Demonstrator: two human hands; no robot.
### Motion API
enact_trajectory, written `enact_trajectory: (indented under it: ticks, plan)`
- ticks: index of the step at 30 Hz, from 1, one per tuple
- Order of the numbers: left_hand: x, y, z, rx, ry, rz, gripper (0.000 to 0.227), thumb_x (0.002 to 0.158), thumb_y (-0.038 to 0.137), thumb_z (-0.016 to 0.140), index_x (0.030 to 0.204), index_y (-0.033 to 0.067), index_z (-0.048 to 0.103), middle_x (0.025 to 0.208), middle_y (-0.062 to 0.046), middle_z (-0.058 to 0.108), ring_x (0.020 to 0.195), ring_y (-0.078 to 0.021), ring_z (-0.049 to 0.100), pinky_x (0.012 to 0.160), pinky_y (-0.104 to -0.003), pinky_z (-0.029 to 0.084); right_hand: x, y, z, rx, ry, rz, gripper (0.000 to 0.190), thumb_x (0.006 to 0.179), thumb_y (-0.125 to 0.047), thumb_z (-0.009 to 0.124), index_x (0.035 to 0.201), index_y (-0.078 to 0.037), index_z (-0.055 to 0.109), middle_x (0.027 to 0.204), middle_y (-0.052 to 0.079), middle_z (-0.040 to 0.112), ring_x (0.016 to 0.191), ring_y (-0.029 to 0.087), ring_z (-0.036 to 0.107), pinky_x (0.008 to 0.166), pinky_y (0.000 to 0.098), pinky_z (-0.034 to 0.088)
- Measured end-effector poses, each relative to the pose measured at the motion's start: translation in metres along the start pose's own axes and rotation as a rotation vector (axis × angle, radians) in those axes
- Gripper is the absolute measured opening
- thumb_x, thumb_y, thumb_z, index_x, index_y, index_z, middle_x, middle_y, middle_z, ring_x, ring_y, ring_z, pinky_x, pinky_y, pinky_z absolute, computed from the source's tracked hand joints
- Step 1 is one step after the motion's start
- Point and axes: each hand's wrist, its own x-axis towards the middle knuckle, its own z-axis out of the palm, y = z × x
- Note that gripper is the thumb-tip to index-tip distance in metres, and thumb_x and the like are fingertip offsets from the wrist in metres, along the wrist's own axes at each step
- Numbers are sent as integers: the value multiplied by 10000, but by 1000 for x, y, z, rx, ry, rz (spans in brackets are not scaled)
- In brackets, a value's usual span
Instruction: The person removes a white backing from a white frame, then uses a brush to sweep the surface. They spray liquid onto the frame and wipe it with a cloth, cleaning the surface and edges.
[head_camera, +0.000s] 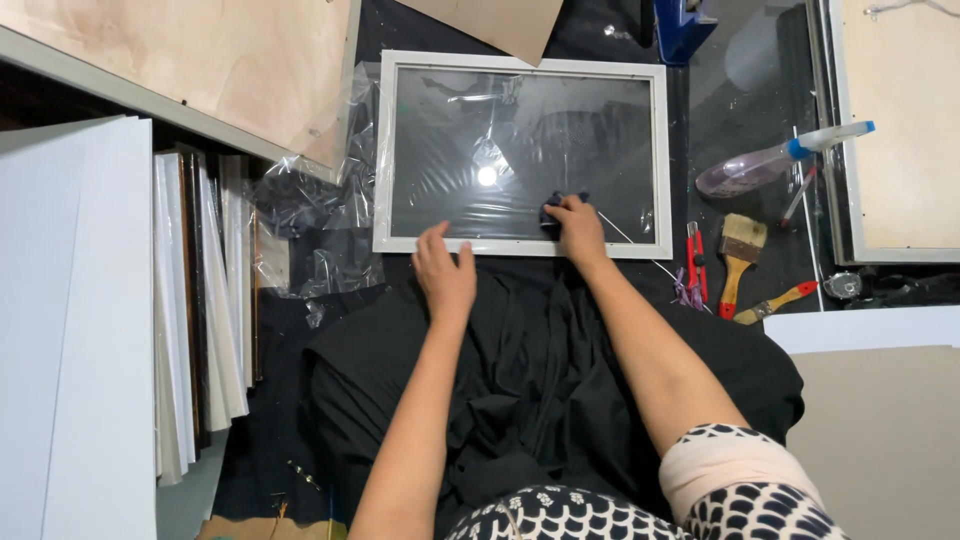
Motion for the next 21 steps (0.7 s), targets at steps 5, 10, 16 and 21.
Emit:
enact_trajectory:
  ticks: [5, 10, 16, 21]
  plan:
    - [-1, -1, 0, 12, -18, 274, 422, 904, 82, 688, 1312, 75, 580, 1243, -106, 531, 1043, -349, 584, 909, -461, 498, 17, -68, 28, 111, -104, -242, 466, 938, 2, 580, 1214, -331, 753, 1131, 0, 644, 1121, 281, 657, 959, 404, 563]
    - [0, -6, -10, 209, 47, 294, 426, 888, 70, 686, 1295, 107, 563, 1217, -56, 505, 983, -275, 564, 831, -419, 491, 7, -15, -30, 18, -169, -273, 382, 930, -10, 598, 1030, -312, 809, 1161, 8, 687, 1086, 324, 680, 944, 439, 565]
    - [-13, 5, -12, 193, 52, 366, 402, 897, 83, 681, 1282, 121, 573, 1203, -33, 523, 977, -253, 572, 820, -400, 491, -22, 152, -30, -76, -118, 29, 406, 985, -41, 552, 1091, -348, 795, 1207, 4, 687, 1097, 329, 694, 941, 440, 578]
    - [-16, 7, -19, 196, 75, 442, 377, 883, 64, 677, 1244, 121, 581, 1167, -35, 533, 950, -262, 575, 796, -402, 493, -21, 152, -62, 274, 92, 281, 470, 950, -29, 630, 1212, -399, 754, 1167, -77, 626, 1119, 243, 657, 952, 402, 550]
